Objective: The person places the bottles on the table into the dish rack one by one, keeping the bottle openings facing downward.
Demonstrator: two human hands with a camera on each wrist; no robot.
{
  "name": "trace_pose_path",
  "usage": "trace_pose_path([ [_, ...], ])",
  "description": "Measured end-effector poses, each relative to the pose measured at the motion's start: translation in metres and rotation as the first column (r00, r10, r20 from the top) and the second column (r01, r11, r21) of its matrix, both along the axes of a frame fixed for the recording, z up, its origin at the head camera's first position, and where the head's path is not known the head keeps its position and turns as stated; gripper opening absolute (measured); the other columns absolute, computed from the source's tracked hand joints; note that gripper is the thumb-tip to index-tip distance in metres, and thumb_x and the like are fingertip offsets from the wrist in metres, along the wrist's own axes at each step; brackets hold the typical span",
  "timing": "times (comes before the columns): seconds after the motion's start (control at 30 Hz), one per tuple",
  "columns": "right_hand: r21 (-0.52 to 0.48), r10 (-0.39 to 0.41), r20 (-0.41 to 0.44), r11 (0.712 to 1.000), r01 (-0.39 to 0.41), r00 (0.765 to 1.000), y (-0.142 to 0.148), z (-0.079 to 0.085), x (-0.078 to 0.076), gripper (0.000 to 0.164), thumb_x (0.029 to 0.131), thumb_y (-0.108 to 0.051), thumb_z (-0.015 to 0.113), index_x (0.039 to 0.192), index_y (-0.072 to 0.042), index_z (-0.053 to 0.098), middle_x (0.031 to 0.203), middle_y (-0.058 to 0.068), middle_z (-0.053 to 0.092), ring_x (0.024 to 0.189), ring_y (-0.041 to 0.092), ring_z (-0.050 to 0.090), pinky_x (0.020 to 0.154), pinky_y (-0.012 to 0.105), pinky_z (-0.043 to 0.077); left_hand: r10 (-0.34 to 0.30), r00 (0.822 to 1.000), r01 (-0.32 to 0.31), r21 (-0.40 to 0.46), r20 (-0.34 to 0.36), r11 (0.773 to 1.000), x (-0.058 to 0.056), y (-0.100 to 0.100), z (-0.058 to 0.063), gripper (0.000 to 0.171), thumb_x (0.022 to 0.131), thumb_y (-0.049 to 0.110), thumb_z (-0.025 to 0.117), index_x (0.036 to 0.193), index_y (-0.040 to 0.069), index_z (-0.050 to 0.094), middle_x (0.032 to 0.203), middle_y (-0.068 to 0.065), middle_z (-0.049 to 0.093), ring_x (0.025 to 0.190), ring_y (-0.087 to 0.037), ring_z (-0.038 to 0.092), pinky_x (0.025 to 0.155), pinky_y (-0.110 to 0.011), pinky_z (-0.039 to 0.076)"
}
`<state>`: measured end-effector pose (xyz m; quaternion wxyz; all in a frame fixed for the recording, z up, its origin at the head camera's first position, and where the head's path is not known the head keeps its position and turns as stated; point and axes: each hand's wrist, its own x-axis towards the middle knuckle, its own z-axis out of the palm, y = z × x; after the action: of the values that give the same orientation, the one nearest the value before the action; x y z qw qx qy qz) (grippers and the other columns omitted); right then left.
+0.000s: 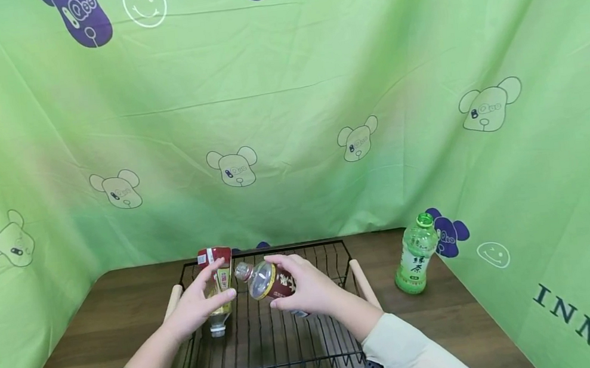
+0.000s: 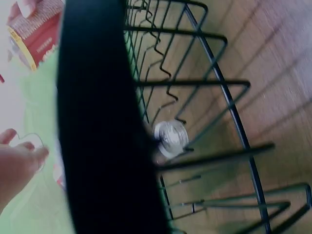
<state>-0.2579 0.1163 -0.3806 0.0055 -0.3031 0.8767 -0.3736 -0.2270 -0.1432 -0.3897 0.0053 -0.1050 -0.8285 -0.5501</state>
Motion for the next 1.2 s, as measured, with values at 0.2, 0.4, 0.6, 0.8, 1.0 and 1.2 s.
trace_pose_path([
  [0.2,0.087,0.07,-0.071,0.994,-0.064,0.995,-0.008,-0.004,0.002,0.079,0.075,-0.029,0.082,0.145,-0.021,0.046,0.127,0.008,0.056,0.113,0.021,0.055,0.09,0.039,0.051,-0.127,0.991,0.123,0.074,0.046,0.99,-0.002,0.009,-0.003,0.084,0.085,0.028,0.075,0.153,0.008,0.03,0.156,-0.026,0.031,0.139,-0.048,0.037,0.11,-0.055,0.038],
  [0.4,0.152,0.107,-0.065,0.984,-0.096,0.992,-0.014,-0.004,0.006,0.08,0.073,-0.028,0.082,0.145,-0.022,0.046,0.128,0.005,0.056,0.114,0.019,0.054,0.09,0.038,0.051,-0.147,0.989,0.145,0.045,0.037,0.988,0.0,0.014,-0.004,0.082,0.083,0.028,0.077,0.15,0.005,0.036,0.149,-0.026,0.041,0.128,-0.041,0.052,0.098,-0.047,0.051],
  [0.6,0.244,0.141,-0.071,0.962,-0.12,0.987,-0.019,-0.004,0.009,0.08,0.073,-0.029,0.083,0.144,-0.026,0.047,0.125,0.003,0.057,0.113,0.021,0.053,0.088,0.041,0.05,-0.203,0.976,0.204,0.0,0.078,0.979,0.0,0.014,-0.006,0.079,0.083,0.029,0.077,0.146,-0.001,0.039,0.14,-0.024,0.052,0.124,-0.036,0.055,0.094,-0.044,0.053],
  [0.8,0.326,0.188,-0.114,0.935,-0.142,0.975,-0.022,-0.002,0.012,0.078,0.073,-0.031,0.083,0.143,-0.027,0.049,0.125,0.003,0.058,0.114,0.022,0.054,0.09,0.04,0.049,-0.24,0.966,0.245,-0.046,0.093,0.968,-0.001,0.013,-0.009,0.075,0.083,0.034,0.077,0.139,-0.005,0.047,0.132,-0.023,0.058,0.118,-0.033,0.059,0.092,-0.04,0.054],
  [1.0,0.396,0.22,-0.125,0.905,-0.155,0.967,-0.024,0.001,0.014,0.078,0.073,-0.031,0.083,0.144,-0.031,0.048,0.124,0.002,0.059,0.111,0.02,0.054,0.092,0.039,0.048,-0.277,0.955,0.284,-0.061,0.105,0.957,0.0,0.015,-0.01,0.064,0.083,0.033,0.077,0.129,-0.005,0.055,0.111,-0.014,0.068,0.094,-0.015,0.064,0.076,-0.028,0.054],
  [1.2,0.427,0.24,-0.124,0.889,-0.166,0.963,-0.026,0.0,0.014,0.078,0.073,-0.029,0.083,0.143,-0.03,0.05,0.123,0.001,0.059,0.11,0.019,0.054,0.095,0.042,0.046,-0.264,0.96,0.274,-0.106,0.097,0.956,0.004,0.017,-0.01,0.059,0.082,0.032,0.078,0.124,-0.005,0.058,0.108,-0.013,0.07,0.094,-0.015,0.065,0.077,-0.028,0.054],
])
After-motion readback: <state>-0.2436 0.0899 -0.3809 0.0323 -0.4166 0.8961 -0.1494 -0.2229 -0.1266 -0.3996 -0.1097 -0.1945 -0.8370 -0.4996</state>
